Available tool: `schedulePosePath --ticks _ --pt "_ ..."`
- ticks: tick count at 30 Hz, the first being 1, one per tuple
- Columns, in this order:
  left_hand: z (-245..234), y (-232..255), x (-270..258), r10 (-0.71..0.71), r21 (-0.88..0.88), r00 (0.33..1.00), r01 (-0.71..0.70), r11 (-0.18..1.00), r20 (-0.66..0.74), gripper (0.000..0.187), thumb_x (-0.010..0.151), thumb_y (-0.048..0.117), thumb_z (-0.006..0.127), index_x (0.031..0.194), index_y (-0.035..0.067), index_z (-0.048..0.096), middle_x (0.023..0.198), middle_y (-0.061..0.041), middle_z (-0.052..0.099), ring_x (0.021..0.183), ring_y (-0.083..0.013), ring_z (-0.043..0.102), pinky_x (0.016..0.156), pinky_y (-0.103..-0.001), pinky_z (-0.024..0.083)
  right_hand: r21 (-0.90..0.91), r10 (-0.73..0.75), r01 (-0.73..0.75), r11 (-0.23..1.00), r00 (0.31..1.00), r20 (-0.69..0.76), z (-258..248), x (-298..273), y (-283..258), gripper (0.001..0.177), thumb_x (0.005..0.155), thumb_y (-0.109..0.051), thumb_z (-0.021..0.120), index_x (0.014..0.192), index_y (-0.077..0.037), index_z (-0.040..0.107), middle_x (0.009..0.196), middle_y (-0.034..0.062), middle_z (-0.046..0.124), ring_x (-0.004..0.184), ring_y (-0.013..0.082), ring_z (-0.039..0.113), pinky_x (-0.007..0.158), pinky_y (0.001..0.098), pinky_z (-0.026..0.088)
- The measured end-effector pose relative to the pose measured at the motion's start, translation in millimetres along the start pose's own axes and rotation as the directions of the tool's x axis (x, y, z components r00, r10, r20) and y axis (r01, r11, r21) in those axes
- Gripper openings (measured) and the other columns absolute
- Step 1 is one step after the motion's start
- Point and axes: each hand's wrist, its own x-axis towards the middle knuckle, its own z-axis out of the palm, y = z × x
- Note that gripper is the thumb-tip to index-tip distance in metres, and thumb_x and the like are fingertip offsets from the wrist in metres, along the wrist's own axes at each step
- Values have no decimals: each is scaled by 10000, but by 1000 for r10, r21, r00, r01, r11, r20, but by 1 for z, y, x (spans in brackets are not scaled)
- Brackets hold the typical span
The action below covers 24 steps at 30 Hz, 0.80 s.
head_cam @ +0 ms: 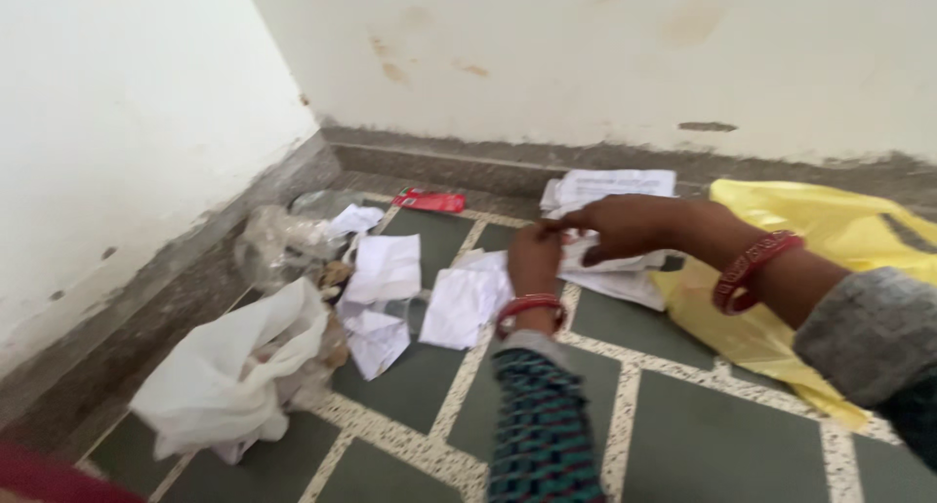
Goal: The person sorts through light fixtures and documents on the floor, placing some fixtures into a yellow bag and organizing various papers.
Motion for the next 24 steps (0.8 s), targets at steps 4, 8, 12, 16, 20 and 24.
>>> schedulePosePath --ticks 4,8,12,16,20,24 --pt "26 12 -28 -74 88 997 73 993 13 242 884 242 630 1059 171 781 1032 -125 758 966 -359 720 832 -469 558 -174 208 -180 968 965 158 5 -4 -3 734 849 -247 684 1529 -380 444 1313 51 706 1127 265 717 998 413 555" --pt "23 34 -34 -58 179 993 38 983 107 272 909 323 611 1062 173 777 1048 -129 753 983 -365 712 844 -478 555 -262 150 -115 958 982 118 -6 -1 12 496 879 -351 677 1368 -288 628 1283 4 731 1170 240 686 1014 401 541" --pt "7 41 -36 -60 254 986 19 967 155 322 933 405 592 1065 174 774 1063 -133 748 1000 -371 703 856 -486 553 -229 159 -118 966 972 172 -7 7 22 406 879 -361 660 1276 -296 716 1224 -21 763 1143 208 706 1009 389 546" --pt "-15 31 -34 -68 314 987 18 949 148 384 958 487 573 1068 175 770 1079 -137 743 1017 -378 694 868 -494 550 -137 53 -28 990 982 180 6 25 13 444 847 -313 671 1291 -300 688 1195 -5 768 1130 212 708 1007 390 533" --pt "-33 13 -36 -72 351 993 34 936 96 401 950 512 579 1070 181 769 1047 -148 744 1008 -388 694 858 -497 553 -119 -4 27 992 983 184 10 41 -8 413 871 -331 662 1277 -266 702 1178 16 775 1113 224 717 998 388 540" --pt "-60 -1 -34 -124 403 990 90 911 60 487 1011 566 552 1038 128 761 1013 -167 749 1000 -385 708 859 -487 560 -70 -78 88 994 989 128 11 54 -30 402 883 -322 635 1270 -243 711 1191 8 772 1110 228 713 991 391 538"
